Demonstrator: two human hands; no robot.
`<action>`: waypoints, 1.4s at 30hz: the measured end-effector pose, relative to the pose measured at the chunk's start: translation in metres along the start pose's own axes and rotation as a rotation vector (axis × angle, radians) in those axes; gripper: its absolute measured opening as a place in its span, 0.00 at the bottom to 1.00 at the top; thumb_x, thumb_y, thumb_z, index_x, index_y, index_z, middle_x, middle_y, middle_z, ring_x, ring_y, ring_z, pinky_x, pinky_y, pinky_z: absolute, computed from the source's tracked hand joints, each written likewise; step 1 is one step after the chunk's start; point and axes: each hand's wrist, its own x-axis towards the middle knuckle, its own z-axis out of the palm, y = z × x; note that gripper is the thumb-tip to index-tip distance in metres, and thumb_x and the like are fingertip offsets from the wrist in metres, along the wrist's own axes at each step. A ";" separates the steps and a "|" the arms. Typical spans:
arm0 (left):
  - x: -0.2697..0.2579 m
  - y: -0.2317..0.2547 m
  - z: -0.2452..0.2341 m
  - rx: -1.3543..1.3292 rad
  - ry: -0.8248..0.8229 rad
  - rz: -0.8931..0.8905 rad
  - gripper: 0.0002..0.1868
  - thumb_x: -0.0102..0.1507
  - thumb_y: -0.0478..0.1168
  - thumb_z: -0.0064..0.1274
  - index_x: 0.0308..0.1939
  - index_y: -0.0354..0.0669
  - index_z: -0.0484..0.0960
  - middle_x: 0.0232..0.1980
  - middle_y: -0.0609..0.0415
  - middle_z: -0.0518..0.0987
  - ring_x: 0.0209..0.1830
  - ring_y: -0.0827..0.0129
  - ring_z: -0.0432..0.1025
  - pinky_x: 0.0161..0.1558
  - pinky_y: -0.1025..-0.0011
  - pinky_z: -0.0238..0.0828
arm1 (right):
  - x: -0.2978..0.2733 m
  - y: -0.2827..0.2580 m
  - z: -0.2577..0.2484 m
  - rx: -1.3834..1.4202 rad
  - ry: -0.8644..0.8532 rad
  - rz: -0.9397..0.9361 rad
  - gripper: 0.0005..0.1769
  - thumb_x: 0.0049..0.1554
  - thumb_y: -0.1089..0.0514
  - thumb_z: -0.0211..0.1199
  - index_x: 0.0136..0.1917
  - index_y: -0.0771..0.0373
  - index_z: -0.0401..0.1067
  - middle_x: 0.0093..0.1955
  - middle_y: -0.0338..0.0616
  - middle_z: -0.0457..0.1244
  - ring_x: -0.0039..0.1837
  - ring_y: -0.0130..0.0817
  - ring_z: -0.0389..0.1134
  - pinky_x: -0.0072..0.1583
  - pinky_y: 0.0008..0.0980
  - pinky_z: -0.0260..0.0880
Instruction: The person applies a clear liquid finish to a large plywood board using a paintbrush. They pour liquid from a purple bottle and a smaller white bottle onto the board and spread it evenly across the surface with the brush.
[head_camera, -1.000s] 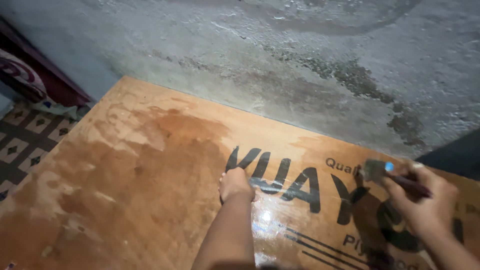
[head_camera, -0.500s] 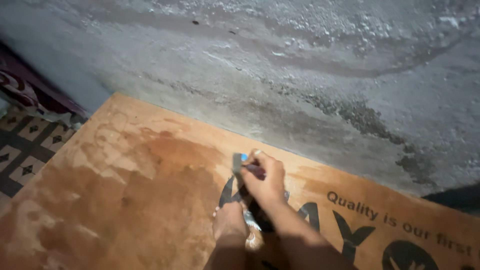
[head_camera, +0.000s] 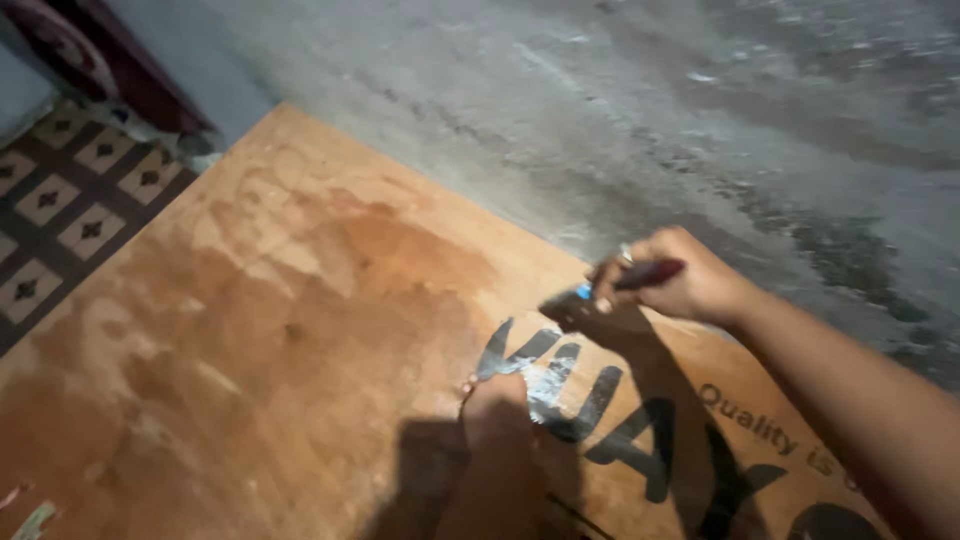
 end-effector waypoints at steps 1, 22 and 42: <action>0.003 -0.001 0.001 -0.013 0.015 0.005 0.17 0.51 0.37 0.70 0.43 0.46 0.86 0.50 0.46 0.83 0.55 0.53 0.77 0.54 0.59 0.75 | 0.020 -0.001 0.006 0.040 0.029 -0.053 0.05 0.47 0.65 0.70 0.37 0.57 0.84 0.52 0.39 0.75 0.60 0.29 0.75 0.63 0.33 0.73; 0.007 0.005 0.016 -0.027 0.048 -0.017 0.10 0.64 0.31 0.53 0.47 0.43 0.84 0.57 0.45 0.80 0.58 0.54 0.76 0.55 0.56 0.75 | 0.087 0.023 0.016 -0.287 -0.550 0.027 0.07 0.47 0.67 0.63 0.30 0.58 0.73 0.31 0.44 0.69 0.37 0.35 0.72 0.44 0.39 0.72; 0.031 -0.007 0.057 -0.001 0.345 0.078 0.06 0.59 0.32 0.55 0.33 0.46 0.86 0.39 0.47 0.84 0.41 0.54 0.80 0.46 0.60 0.77 | -0.018 0.071 0.014 0.227 -0.674 -0.302 0.17 0.54 0.67 0.70 0.26 0.58 0.73 0.34 0.42 0.75 0.47 0.30 0.77 0.50 0.35 0.77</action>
